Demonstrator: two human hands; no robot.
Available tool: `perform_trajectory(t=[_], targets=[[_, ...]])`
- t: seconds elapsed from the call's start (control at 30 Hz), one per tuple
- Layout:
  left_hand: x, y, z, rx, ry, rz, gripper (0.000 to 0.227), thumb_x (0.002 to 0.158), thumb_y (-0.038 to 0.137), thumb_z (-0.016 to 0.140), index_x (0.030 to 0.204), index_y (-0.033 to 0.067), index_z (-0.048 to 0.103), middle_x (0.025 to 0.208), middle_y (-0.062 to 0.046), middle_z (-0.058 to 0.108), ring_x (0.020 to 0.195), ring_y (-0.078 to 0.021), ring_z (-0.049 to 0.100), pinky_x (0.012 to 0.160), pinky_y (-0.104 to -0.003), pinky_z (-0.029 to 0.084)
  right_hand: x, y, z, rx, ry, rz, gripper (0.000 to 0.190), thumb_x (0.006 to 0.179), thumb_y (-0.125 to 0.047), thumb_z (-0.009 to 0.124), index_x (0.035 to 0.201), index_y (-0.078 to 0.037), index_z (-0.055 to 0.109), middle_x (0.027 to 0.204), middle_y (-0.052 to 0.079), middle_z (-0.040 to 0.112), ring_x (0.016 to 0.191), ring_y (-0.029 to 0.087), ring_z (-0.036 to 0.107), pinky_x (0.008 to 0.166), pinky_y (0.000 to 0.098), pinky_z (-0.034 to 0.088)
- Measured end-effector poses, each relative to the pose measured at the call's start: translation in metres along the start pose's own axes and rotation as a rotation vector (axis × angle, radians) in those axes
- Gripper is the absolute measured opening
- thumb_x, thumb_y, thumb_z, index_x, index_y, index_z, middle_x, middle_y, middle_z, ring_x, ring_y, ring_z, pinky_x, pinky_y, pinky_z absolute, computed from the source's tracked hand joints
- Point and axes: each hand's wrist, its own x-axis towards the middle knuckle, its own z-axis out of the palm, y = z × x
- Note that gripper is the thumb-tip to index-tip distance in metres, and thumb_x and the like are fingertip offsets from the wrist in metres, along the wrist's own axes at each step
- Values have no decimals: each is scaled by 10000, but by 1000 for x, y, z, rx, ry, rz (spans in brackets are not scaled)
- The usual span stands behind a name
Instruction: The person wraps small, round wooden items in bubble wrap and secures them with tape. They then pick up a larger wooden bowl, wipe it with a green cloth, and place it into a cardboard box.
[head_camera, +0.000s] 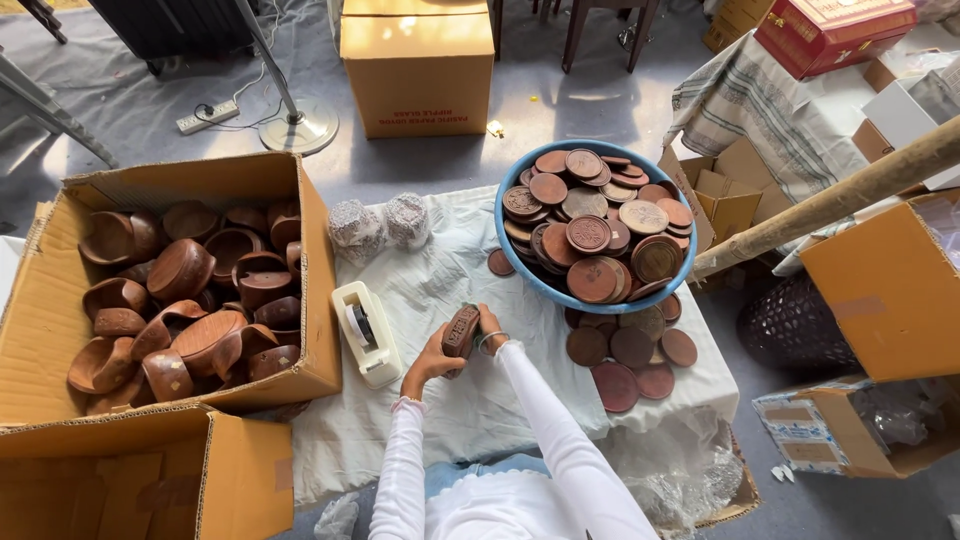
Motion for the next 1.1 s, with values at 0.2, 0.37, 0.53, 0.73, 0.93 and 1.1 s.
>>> perform_trajectory(t=[0.2, 0.37, 0.53, 0.73, 0.93, 1.1], targets=[[18, -38, -11, 15, -67, -132, 801, 547, 132, 868, 1296, 16, 610, 1143, -92, 705, 1021, -184, 640, 952, -323, 525, -86, -89, 34, -312, 159, -517, 332, 1025, -334, 481, 1112, -129, 727, 1223, 89, 712, 1205, 314, 634, 1068, 393, 448], [15, -32, -13, 79, -36, -187, 847, 521, 133, 905, 1298, 62, 574, 1185, -30, 668, 1051, -131, 621, 921, -326, 527, -102, -127, 47, -847, 89, -956, 160, 854, -260, 693, 926, -158, 793, 1133, 66, 740, 1201, 356, 612, 1028, 463, 408], [8, -20, -10, -65, -64, -143, 811, 564, 125, 836, 1312, 42, 533, 1144, -64, 652, 1021, -178, 606, 931, -317, 520, -16, -52, 14, -558, -29, -412, 268, 902, -373, 679, 1002, -147, 782, 1012, 43, 754, 991, 259, 693, 892, 381, 528], [-6, 80, 15, 506, 217, -325, 845, 519, 192, 899, 1283, 125, 545, 1090, -110, 730, 1039, -340, 678, 876, -428, 531, 7, 18, -12, 421, 52, 428, 435, 1017, -491, 556, 1095, -94, 716, 956, 50, 712, 853, 205, 651, 734, 355, 503], [40, -3, 24, 783, 477, -223, 488, 633, 172, 864, 1070, 100, 661, 996, -172, 754, 948, -372, 733, 852, -453, 578, -47, -43, 18, -13, 174, -91, 294, 1032, -291, 507, 1182, -137, 708, 1124, 54, 699, 1056, 205, 648, 916, 304, 496], [23, 25, 12, 330, 481, -90, 539, 599, 131, 886, 1037, 40, 587, 932, -176, 747, 898, -371, 736, 793, -437, 576, -107, -154, 37, -573, 196, -718, 248, 990, -232, 591, 1172, -158, 741, 1337, 100, 647, 1286, 328, 556, 1089, 453, 404]])
